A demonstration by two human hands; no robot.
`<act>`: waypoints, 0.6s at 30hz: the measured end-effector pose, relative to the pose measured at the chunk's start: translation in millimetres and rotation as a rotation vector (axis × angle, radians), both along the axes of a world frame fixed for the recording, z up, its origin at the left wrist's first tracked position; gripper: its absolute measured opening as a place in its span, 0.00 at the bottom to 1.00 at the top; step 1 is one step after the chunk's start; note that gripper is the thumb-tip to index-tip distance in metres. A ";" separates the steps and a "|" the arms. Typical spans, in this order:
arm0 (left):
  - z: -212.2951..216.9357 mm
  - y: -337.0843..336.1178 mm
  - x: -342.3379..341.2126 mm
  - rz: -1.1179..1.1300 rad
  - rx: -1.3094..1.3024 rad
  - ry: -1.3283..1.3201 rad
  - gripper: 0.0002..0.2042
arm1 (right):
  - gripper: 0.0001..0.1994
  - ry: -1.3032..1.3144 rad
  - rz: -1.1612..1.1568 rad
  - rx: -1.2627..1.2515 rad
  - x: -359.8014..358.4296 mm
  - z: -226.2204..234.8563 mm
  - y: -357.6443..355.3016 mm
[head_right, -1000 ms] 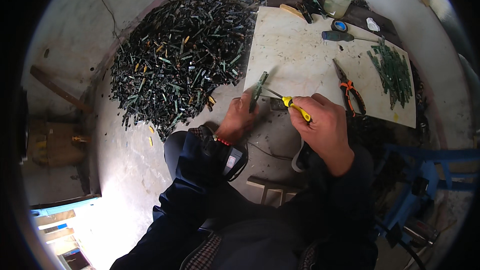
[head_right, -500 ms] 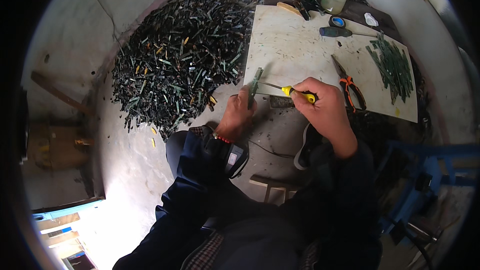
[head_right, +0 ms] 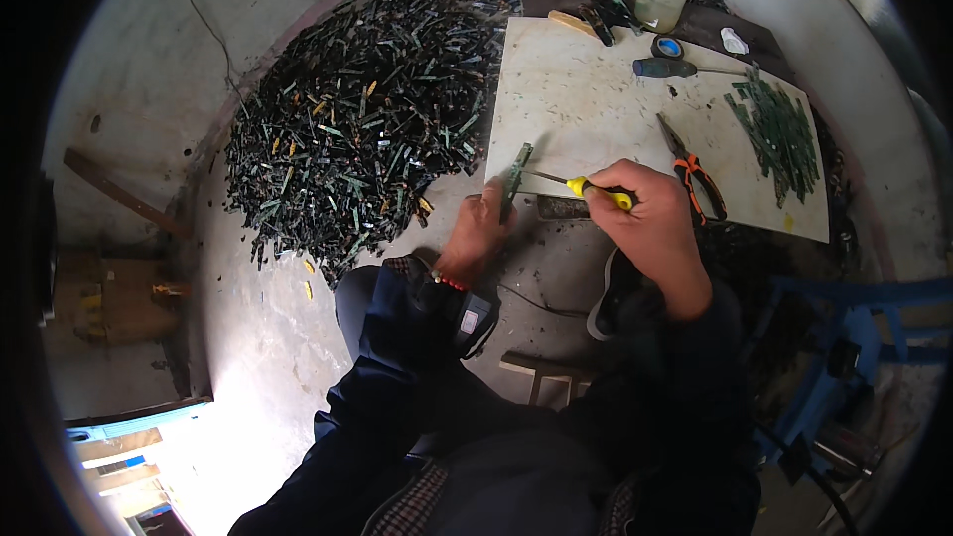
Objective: The person sits on the floor and uses pliers to cut a green circuit board into smaller pieces. They then use a screwdriver to pry off components from the board and a brush to clean the surface.
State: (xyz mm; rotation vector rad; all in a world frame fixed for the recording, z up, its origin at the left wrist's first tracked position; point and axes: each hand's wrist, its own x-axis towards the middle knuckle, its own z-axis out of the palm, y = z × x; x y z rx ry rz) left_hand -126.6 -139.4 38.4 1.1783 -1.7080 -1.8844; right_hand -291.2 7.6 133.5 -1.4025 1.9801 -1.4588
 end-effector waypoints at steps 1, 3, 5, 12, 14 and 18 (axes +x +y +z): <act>2.4 2.3 -0.1 0.002 0.030 0.018 0.20 | 0.04 -0.035 -0.015 0.017 -2.6 -0.6 2.5; 12.4 3.3 0.0 -0.030 0.102 0.014 0.22 | 0.04 -0.104 -0.046 0.051 -8.6 -0.8 7.4; 23.9 2.3 0.8 -0.101 0.186 -0.030 0.22 | 0.04 -0.122 -0.052 0.076 -14.3 -3.9 11.2; 21.5 -2.4 7.4 -0.237 0.269 0.034 0.12 | 0.03 -0.117 -0.081 0.063 -15.6 -0.4 13.8; 20.6 -0.8 8.6 -0.243 0.188 0.045 0.11 | 0.04 -0.142 -0.101 0.059 -15.8 1.6 14.5; 17.7 -0.7 6.6 -0.204 0.274 0.063 0.12 | 0.04 -0.149 -0.076 0.072 -18.2 0.4 15.5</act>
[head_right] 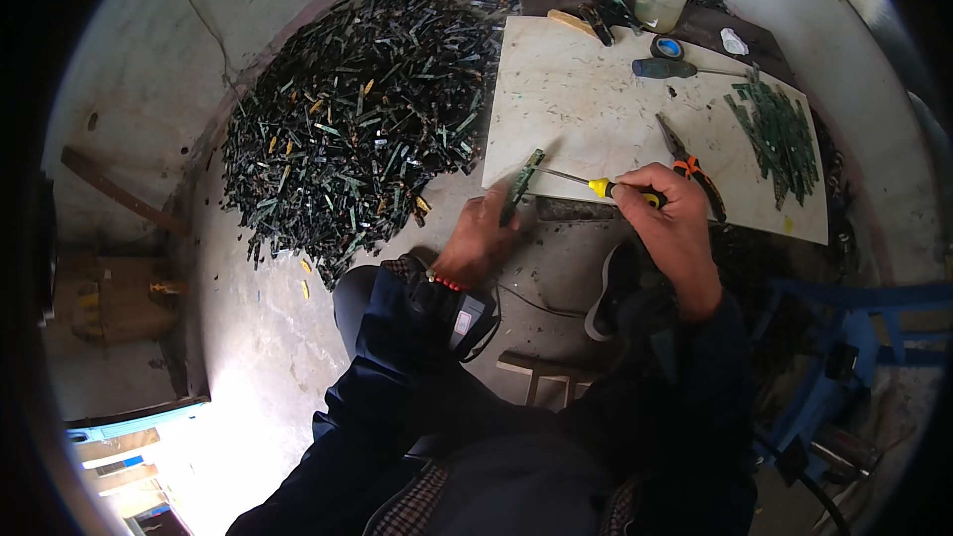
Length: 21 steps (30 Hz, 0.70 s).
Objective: The person sits on the floor and uses pliers to cut a green circuit board into smaller pieces. They then use a screwdriver to pry off components from the board and a brush to clean the surface.
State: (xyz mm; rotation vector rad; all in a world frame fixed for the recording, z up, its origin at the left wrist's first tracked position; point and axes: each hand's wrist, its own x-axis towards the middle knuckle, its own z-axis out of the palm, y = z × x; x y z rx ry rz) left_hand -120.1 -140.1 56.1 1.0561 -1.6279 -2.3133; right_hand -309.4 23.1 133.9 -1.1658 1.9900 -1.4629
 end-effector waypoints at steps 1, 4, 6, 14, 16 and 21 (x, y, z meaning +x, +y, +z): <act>-1.4 -0.4 0.3 0.006 0.021 0.001 0.12 | 0.04 0.007 0.010 0.008 -0.2 -0.7 0.0; -2.5 2.6 -0.2 0.060 0.062 0.026 0.15 | 0.04 -0.037 0.007 0.007 1.0 -2.0 0.5; -0.1 4.0 -1.3 0.086 0.080 0.026 0.19 | 0.04 -0.024 0.018 0.009 -0.9 -3.9 0.4; 1.2 3.1 -3.4 0.132 0.110 0.007 0.31 | 0.05 -0.054 -0.061 0.024 6.7 2.4 -0.4; 4.4 3.7 -4.1 0.136 0.117 -0.002 0.31 | 0.05 -0.087 -0.061 0.005 5.3 2.5 1.1; 3.4 3.9 -3.6 0.142 0.119 0.008 0.30 | 0.05 -0.032 -0.022 0.054 2.1 -1.0 -0.8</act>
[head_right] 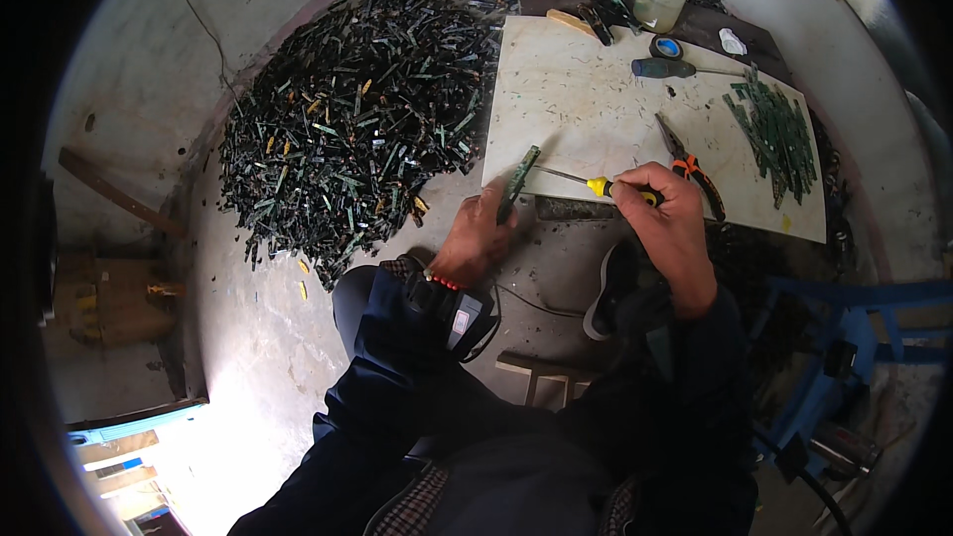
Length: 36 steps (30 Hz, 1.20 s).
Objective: The person sits on the floor and uses pliers to cut a green circuit board into smaller pieces. They then use a screwdriver to pry off components from the board and a brush to clean the surface.
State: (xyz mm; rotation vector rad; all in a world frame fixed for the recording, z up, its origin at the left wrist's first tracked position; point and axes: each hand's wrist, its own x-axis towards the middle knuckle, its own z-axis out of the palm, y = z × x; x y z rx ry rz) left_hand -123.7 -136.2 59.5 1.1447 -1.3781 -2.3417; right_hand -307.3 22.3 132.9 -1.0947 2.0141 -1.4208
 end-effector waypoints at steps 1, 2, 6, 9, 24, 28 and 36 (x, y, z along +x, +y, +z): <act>0.3 -0.1 0.0 0.003 0.005 0.002 0.30 | 0.05 -0.010 -0.001 0.009 0.0 0.4 -0.2; 0.6 -0.3 0.0 0.005 0.010 0.004 0.30 | 0.05 -0.004 -0.006 -0.011 0.7 0.7 -0.5; 0.8 -0.5 0.6 -0.003 0.000 0.024 0.30 | 0.05 -0.022 -0.018 -0.053 5.3 5.3 -0.6; 1.3 -0.6 1.7 -0.018 -0.007 0.042 0.30 | 0.05 -0.035 -0.003 -0.051 6.2 4.8 -2.1; 0.7 -1.3 -1.6 -0.011 0.095 0.030 0.28 | 0.04 0.043 0.071 -0.055 -0.6 -7.8 -4.8; -1.9 -1.3 -2.2 0.009 0.104 0.036 0.26 | 0.04 0.069 0.119 -0.083 -0.6 -10.8 -5.2; 4.1 0.1 -1.6 0.035 0.124 0.016 0.19 | 0.05 0.067 0.245 -0.045 -3.9 -1.6 -7.3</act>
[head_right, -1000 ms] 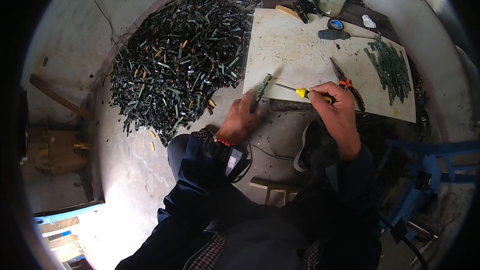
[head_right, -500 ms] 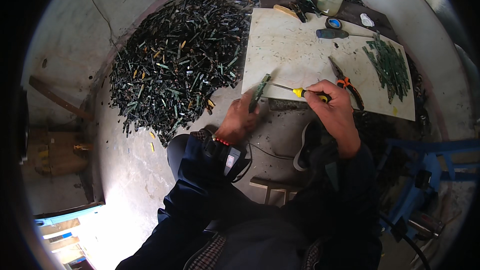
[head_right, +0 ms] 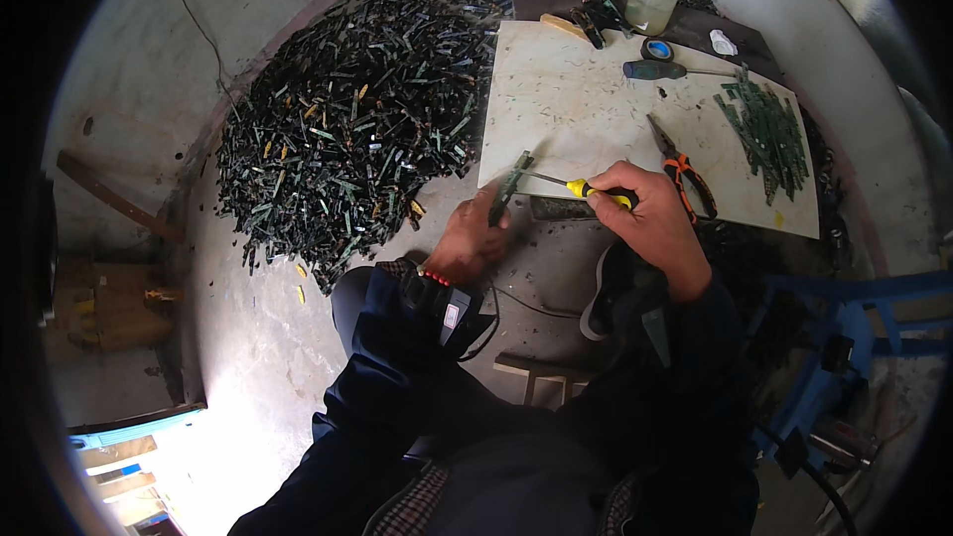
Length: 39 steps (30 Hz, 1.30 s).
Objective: The person sits on the floor and uses pliers to cut a green circuit board into smaller pieces. They then use a screwdriver to pry off components from the board and a brush to clean the surface.
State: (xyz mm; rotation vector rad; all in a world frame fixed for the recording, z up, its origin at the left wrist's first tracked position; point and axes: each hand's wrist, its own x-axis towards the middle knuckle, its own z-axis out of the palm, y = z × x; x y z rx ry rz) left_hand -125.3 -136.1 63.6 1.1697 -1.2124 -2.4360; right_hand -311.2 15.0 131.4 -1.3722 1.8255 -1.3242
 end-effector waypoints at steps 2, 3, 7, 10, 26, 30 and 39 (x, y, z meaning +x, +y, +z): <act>3.9 -1.9 -1.4 0.019 0.115 -0.045 0.18 | 0.05 -0.015 0.002 0.024 -0.9 0.1 0.8; 5.7 -0.8 -1.4 0.021 0.090 -0.035 0.19 | 0.05 -0.017 0.001 0.034 -1.6 -1.1 0.6; 2.9 0.6 -1.2 0.026 0.080 -0.013 0.23 | 0.05 -0.089 0.004 0.035 -6.7 -5.8 0.2; -6.9 -0.9 -2.0 0.012 0.098 -0.011 0.28 | 0.05 -0.052 -0.027 -0.014 -5.5 -7.0 1.0; -12.2 -7.5 -7.4 0.002 0.171 0.003 0.31 | 0.05 0.279 -0.037 -0.052 13.1 -1.7 1.3; -14.6 -4.8 -7.2 0.004 0.135 0.030 0.31 | 0.06 0.063 -0.038 0.024 8.1 -5.8 5.3; -15.1 -1.3 -10.4 0.053 0.072 -0.001 0.32 | 0.05 -0.511 -0.115 0.204 -14.1 -10.3 7.8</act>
